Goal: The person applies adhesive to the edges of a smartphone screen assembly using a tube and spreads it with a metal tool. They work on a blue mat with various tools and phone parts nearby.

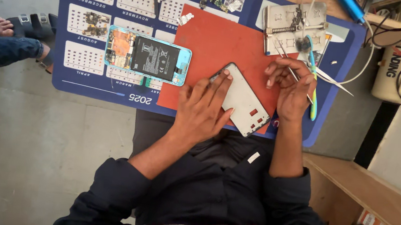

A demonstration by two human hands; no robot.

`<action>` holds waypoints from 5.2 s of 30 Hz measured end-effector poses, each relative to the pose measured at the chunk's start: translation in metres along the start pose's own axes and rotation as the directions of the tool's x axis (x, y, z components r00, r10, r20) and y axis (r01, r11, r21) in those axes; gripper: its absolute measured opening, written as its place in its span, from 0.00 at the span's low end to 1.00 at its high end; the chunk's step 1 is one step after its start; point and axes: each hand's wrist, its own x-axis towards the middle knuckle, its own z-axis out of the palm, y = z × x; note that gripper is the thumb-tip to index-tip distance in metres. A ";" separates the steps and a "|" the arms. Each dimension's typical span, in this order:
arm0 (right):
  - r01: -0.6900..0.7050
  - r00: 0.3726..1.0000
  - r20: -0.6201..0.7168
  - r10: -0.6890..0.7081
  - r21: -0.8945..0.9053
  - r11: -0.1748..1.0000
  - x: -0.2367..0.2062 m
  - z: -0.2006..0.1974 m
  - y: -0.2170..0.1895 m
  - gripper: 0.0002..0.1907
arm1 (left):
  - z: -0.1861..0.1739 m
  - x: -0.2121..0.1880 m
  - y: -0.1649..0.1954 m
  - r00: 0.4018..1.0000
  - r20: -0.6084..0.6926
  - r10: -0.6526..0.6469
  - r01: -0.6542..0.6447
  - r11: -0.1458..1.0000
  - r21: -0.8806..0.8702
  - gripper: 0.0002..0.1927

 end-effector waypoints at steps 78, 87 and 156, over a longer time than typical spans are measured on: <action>-0.020 0.948 -0.315 -0.047 -0.207 0.978 0.009 0.006 0.002 0.11 | -0.007 0.002 0.005 0.994 0.094 -0.047 0.048 0.999 -0.006 0.35; 0.010 0.965 -0.229 -0.129 -0.458 0.889 0.003 0.005 0.008 0.07 | -0.006 0.001 0.005 0.996 0.079 -0.044 0.049 0.997 -0.055 0.36; 0.168 0.983 0.153 -0.100 -0.542 0.823 0.005 0.037 -0.015 0.06 | -0.005 0.001 0.006 0.992 0.113 -0.047 0.052 0.998 -0.040 0.36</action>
